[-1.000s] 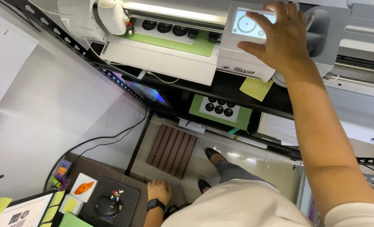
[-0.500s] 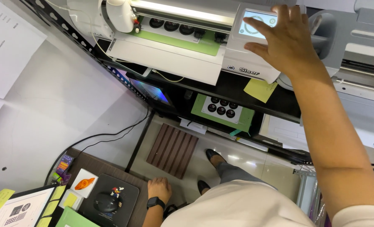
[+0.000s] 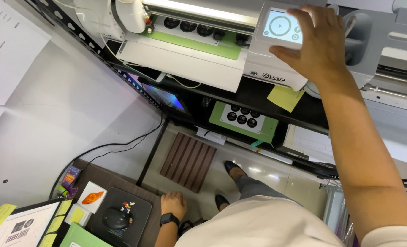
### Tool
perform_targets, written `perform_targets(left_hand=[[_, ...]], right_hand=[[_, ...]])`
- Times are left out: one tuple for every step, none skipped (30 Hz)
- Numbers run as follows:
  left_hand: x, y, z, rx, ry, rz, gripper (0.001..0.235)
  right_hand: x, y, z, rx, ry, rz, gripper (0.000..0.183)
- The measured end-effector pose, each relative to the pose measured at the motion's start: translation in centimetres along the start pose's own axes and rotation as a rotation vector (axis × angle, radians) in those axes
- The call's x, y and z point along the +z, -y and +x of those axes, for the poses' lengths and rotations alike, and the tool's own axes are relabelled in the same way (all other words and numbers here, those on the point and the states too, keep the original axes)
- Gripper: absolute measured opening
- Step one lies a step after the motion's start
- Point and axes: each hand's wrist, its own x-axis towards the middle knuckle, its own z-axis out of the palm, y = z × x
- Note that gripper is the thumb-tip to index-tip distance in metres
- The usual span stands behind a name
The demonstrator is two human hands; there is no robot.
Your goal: Preparing sticker sheets on a cutting mat and loading them into a digital cutting machine for processing.
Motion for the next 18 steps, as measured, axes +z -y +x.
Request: perform_targets(left_hand=[[0.0,0.0,0.0,0.000,-0.024,-0.011,0.008],[0.0,0.0,0.0,0.001,-0.023,-0.011,0.008],[0.0,0.0,0.0,-0.001,-0.009,-0.007,0.008],[0.0,0.0,0.0,-0.003,0.005,-0.003,0.008],[0.0,0.1,0.0,-0.002,0.004,-0.003,0.008],[0.1,0.1,0.0,-0.013,0.031,-0.001,0.008],[0.1,0.1,0.0,-0.025,0.057,0.001,0.008],[0.1,0.1,0.0,-0.024,0.056,0.000,0.008],[0.1,0.1,0.0,-0.018,0.047,-0.004,0.007],[0.1,0.1,0.0,-0.014,0.038,-0.008,0.008],[0.0,0.1,0.0,-0.014,0.037,-0.008,0.008],[0.0,0.1,0.0,-0.011,0.039,-0.002,0.007],[0.0,0.1,0.0,-0.008,0.041,0.005,0.006],[0.0,0.1,0.0,-0.008,0.041,0.004,0.006],[-0.1,0.0,0.0,-0.020,0.058,0.005,0.008],[-0.1,0.0,0.0,-0.031,0.075,0.006,0.010],[-0.1,0.0,0.0,-0.030,0.075,0.006,0.010],[-0.1,0.0,0.0,-0.028,0.078,0.008,0.010]], right_hand=[[0.0,0.0,0.0,-0.009,-0.017,0.000,0.070],[0.1,-0.1,-0.1,-0.009,-0.016,0.000,0.070],[0.2,-0.1,-0.2,-0.002,-0.014,0.011,0.068],[0.3,-0.2,-0.3,0.004,-0.012,0.023,0.065],[0.4,-0.2,-0.3,0.004,-0.013,0.022,0.065],[0.5,-0.2,-0.4,0.020,-0.013,0.040,0.064],[0.6,-0.2,-0.5,0.036,-0.014,0.059,0.063],[0.8,-0.4,-0.6,0.036,-0.014,0.058,0.063],[1.0,-0.5,-0.7,0.026,-0.052,0.099,0.063],[1.3,-0.6,-0.8,0.015,-0.090,0.141,0.064],[1.5,-0.8,-0.9,0.015,-0.091,0.141,0.064],[1.7,-1.0,-1.0,0.001,-0.112,0.142,0.058],[1.9,-1.1,-1.1,-0.013,-0.134,0.144,0.053],[2.1,-1.2,-1.2,-0.013,-0.134,0.144,0.053],[2.3,-1.3,-1.3,-0.019,-0.156,0.133,0.050],[2.5,-1.5,-1.4,-0.024,-0.178,0.120,0.047],[2.3,-1.3,-1.3,-0.024,-0.178,0.119,0.047],[2.1,-1.2,-1.1,-0.011,-0.160,0.156,0.054]])
